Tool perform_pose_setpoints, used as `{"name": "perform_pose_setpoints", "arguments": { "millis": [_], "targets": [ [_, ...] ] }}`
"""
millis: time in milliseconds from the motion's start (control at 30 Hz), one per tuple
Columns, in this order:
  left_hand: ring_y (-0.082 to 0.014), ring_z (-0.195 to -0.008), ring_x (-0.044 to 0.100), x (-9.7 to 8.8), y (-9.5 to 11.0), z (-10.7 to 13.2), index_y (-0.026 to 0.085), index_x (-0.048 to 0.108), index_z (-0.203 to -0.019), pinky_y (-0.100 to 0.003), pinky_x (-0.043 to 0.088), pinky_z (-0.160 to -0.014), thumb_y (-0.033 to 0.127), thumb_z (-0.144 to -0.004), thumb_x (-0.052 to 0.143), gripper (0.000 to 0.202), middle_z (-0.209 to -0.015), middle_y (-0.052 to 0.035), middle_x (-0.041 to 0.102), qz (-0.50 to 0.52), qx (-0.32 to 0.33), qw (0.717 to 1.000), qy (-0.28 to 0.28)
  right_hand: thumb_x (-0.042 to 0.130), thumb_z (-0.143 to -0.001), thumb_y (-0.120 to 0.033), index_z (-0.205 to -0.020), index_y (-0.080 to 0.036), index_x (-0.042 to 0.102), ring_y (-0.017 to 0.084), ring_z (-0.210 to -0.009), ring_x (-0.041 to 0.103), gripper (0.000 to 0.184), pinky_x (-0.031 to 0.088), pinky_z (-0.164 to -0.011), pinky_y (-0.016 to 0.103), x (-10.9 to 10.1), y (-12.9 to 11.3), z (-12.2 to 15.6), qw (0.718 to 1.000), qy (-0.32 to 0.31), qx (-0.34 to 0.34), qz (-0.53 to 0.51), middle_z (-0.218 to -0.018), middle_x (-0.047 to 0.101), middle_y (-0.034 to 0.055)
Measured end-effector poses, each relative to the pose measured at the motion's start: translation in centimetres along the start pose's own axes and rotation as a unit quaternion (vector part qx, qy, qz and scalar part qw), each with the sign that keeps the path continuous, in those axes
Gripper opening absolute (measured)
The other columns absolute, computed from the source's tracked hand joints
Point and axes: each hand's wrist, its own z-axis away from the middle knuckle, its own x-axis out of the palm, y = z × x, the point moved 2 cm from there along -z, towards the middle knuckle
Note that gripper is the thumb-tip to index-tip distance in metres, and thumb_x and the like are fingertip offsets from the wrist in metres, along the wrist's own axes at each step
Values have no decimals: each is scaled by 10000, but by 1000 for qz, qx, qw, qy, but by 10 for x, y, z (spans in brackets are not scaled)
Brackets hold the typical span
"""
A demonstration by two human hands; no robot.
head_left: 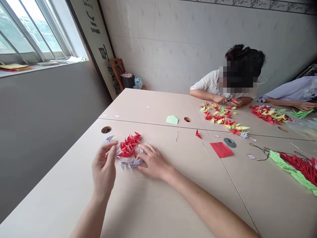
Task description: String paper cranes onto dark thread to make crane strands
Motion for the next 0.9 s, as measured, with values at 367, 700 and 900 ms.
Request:
{"name": "perform_pose_setpoints", "arguments": {
  "millis": [367, 700, 900],
  "targets": [
    [-323, -1227, 475, 20, -23, 14, 298, 723, -900, -603, 284, -1003, 315, -902, 496, 228, -1316, -76, 566, -369, 136, 901, -181, 629, -821, -184, -790, -241, 634, 217, -1061, 597, 65, 483, -913, 393, -62, 31, 117, 996, -14, 72, -48, -1062, 685, 23],
    [-264, -1139, 518, 8, -10, 6, 248, 677, -996, -379, 480, -812, 309, -903, 470, 235, -1139, -81, 590, -212, 113, 967, -82, 495, -856, -44, -1038, -252, 672, 168, -1048, 607, 328, 479, -901, 318, -46, -1, 14, 996, -2, -9, -88, -1095, 683, 17],
    [-246, -1123, 537, 6, -10, 1, 249, 678, -981, -274, 464, -629, 299, -889, 480, 224, -1166, -69, 591, -180, 77, 977, -80, 571, -763, -59, -770, -213, 714, 213, -936, 635, 210, 483, -838, 346, -44, -3, -22, 987, -123, 12, -106, -941, 717, 19]
  ]
}}
